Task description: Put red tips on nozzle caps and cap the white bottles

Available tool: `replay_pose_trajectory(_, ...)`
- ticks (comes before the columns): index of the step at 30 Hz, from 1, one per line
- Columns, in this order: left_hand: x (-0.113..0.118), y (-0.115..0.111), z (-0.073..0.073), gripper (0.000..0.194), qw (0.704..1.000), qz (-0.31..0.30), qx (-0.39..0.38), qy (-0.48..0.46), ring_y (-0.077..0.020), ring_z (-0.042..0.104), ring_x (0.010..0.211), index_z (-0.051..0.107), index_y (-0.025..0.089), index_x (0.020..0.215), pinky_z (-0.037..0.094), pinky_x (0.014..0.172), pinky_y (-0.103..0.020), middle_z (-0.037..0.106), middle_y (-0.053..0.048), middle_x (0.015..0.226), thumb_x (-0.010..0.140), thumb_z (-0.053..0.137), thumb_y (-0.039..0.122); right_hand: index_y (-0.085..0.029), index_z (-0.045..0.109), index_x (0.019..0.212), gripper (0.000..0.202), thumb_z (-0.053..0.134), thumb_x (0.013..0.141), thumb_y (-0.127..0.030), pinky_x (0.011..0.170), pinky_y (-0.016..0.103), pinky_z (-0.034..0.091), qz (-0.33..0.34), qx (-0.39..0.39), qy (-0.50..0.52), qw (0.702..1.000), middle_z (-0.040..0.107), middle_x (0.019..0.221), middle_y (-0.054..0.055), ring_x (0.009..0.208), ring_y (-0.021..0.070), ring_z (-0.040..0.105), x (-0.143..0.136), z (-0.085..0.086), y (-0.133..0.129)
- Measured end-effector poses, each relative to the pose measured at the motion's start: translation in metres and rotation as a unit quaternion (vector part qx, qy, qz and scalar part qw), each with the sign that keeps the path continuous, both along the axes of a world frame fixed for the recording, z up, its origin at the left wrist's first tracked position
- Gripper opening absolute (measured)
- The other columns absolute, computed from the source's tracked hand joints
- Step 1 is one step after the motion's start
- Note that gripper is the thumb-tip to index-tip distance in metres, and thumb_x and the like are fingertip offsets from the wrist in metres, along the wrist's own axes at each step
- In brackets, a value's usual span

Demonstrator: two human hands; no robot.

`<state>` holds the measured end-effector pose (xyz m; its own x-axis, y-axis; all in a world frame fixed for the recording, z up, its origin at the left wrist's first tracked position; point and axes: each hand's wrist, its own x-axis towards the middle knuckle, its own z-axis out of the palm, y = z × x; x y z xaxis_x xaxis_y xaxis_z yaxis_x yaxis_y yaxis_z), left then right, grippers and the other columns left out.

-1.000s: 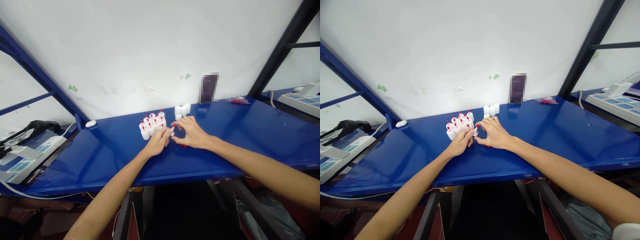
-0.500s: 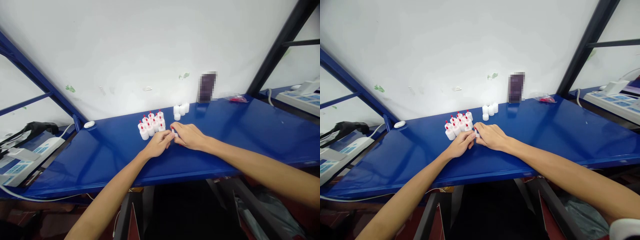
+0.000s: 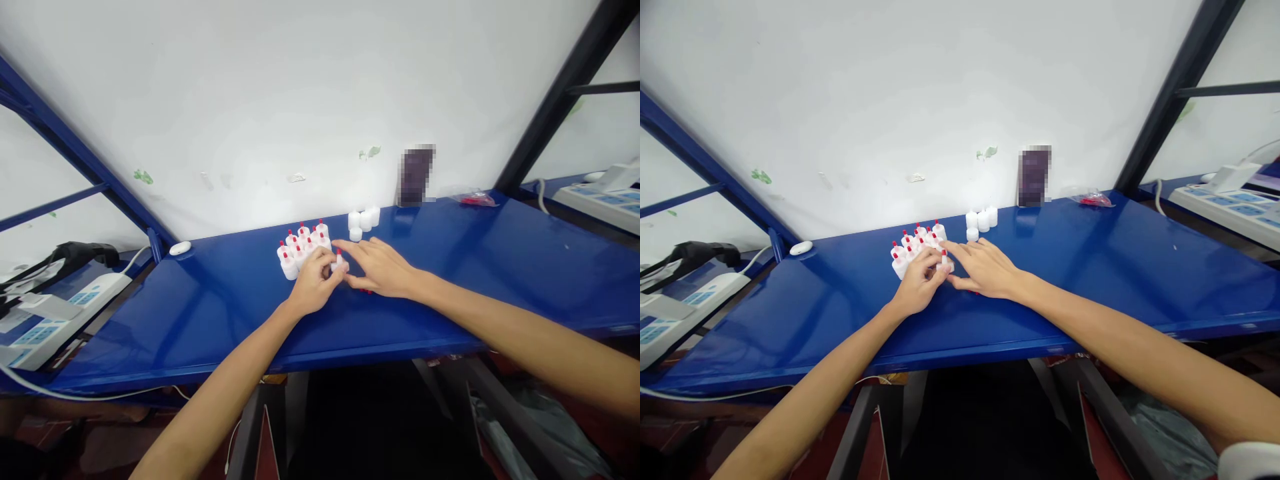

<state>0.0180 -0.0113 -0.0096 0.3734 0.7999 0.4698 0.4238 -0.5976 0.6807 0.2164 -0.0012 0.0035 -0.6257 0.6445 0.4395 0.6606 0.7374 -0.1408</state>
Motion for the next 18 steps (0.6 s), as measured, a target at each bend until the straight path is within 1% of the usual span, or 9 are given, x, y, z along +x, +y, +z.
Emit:
replay_pose_trajectory(1, -0.001, 0.001, -0.001, 0.027, 0.999, 0.033, 0.027, -0.011, -0.0109, 0.046, 0.067, 0.067, 0.015, 0.092, 0.043, 0.061, -0.025, 0.055, -0.005, 0.094, 0.092, 0.058, 0.04, -0.016, 0.044, 0.14, 0.055, 0.053, 0.092, -0.04, 0.08, 0.036, 0.036, -0.012, 0.003, 0.012, 1.0, 0.071, 0.098, 0.01, 0.087, 0.0265, 0.064, 0.002, 0.0, 0.003)
replay_pose_trajectory(3, -0.003, 0.005, -0.003, 0.026, 0.993, 0.085, 0.075, -0.022, -0.0093, 0.046, 0.064, 0.068, 0.017, 0.106, 0.045, 0.061, -0.024, 0.056, -0.006, 0.1, 0.089, 0.064, 0.036, -0.016, 0.048, 0.138, 0.052, 0.051, 0.093, -0.042, 0.082, 0.038, 0.034, -0.042, -0.013, 0.035, 0.998, 0.068, 0.08, 0.004, 0.075, 0.0232, 0.061, 0.008, -0.001, 0.01)
replay_pose_trajectory(5, -0.006, 0.008, -0.006, 0.032, 0.986, 0.12, 0.113, -0.013, -0.0078, 0.047, 0.06, 0.065, 0.02, 0.117, 0.048, 0.063, -0.024, 0.058, -0.006, 0.105, 0.088, 0.065, 0.032, -0.017, 0.058, 0.126, 0.04, 0.049, 0.093, -0.039, 0.083, 0.038, 0.033, -0.069, -0.038, 0.066, 0.995, 0.061, 0.065, -0.002, 0.062, 0.0182, 0.055, 0.015, -0.002, 0.018)
replay_pose_trajectory(7, -0.009, 0.012, -0.009, 0.036, 0.98, 0.143, 0.135, 0.012, -0.0073, 0.049, 0.059, 0.06, 0.021, 0.125, 0.051, 0.069, -0.026, 0.062, -0.006, 0.112, 0.091, 0.063, 0.029, -0.017, 0.065, 0.111, 0.031, 0.049, 0.091, -0.035, 0.079, 0.036, 0.035, -0.087, -0.063, 0.102, 0.989, 0.055, 0.057, -0.005, 0.054, 0.0151, 0.05, 0.021, -0.005, 0.026)
replay_pose_trajectory(9, -0.011, 0.014, -0.01, 0.039, 0.977, 0.148, 0.149, 0.037, -0.0097, 0.055, 0.064, 0.054, 0.021, 0.133, 0.053, 0.078, -0.03, 0.063, -0.009, 0.121, 0.095, 0.058, 0.028, -0.017, 0.068, 0.099, 0.026, 0.05, 0.088, -0.032, 0.07, 0.032, 0.036, -0.101, -0.091, 0.133, 0.982, 0.051, 0.053, -0.005, 0.05, 0.0144, 0.047, 0.025, -0.007, 0.034)
replay_pose_trajectory(11, -0.013, 0.015, -0.01, 0.041, 0.975, 0.14, 0.162, 0.063, -0.0153, 0.063, 0.081, 0.048, 0.021, 0.139, 0.053, 0.087, -0.033, 0.062, -0.011, 0.128, 0.099, 0.051, 0.027, -0.018, 0.069, 0.094, 0.024, 0.05, 0.086, -0.029, 0.062, 0.03, 0.036, -0.118, -0.114, 0.153, 0.975, 0.05, 0.051, -0.005, 0.049, 0.0148, 0.047, 0.028, -0.009, 0.04)
replay_pose_trajectory(14, -0.013, 0.014, -0.006, 0.038, 0.972, 0.122, 0.177, 0.098, -0.0207, 0.063, 0.109, 0.05, 0.021, 0.14, 0.051, 0.096, -0.035, 0.063, -0.011, 0.13, 0.102, 0.044, 0.026, -0.018, 0.069, 0.092, 0.022, 0.05, 0.084, -0.027, 0.06, 0.029, 0.036, -0.141, -0.126, 0.167, 0.968, 0.05, 0.049, -0.005, 0.048, 0.015, 0.047, 0.031, -0.013, 0.047)
replay_pose_trajectory(16, -0.013, 0.013, -0.004, 0.036, 0.97, 0.12, 0.182, 0.109, -0.0213, 0.063, 0.113, 0.052, 0.02, 0.137, 0.051, 0.097, -0.034, 0.064, -0.011, 0.129, 0.103, 0.044, 0.028, -0.019, 0.069, 0.092, 0.022, 0.05, 0.084, -0.026, 0.06, 0.03, 0.037, -0.149, -0.131, 0.168, 0.966, 0.05, 0.049, -0.005, 0.048, 0.015, 0.048, 0.033, -0.015, 0.051)
replay_pose_trajectory(18, -0.013, 0.014, -0.004, 0.036, 0.968, 0.127, 0.183, 0.115, -0.0217, 0.064, 0.112, 0.053, 0.019, 0.136, 0.052, 0.096, -0.034, 0.065, -0.011, 0.128, 0.102, 0.047, 0.029, -0.018, 0.069, 0.094, 0.023, 0.05, 0.084, -0.025, 0.062, 0.03, 0.039, -0.156, -0.129, 0.164, 0.966, 0.052, 0.051, -0.004, 0.05, 0.0157, 0.049, 0.034, -0.017, 0.054)
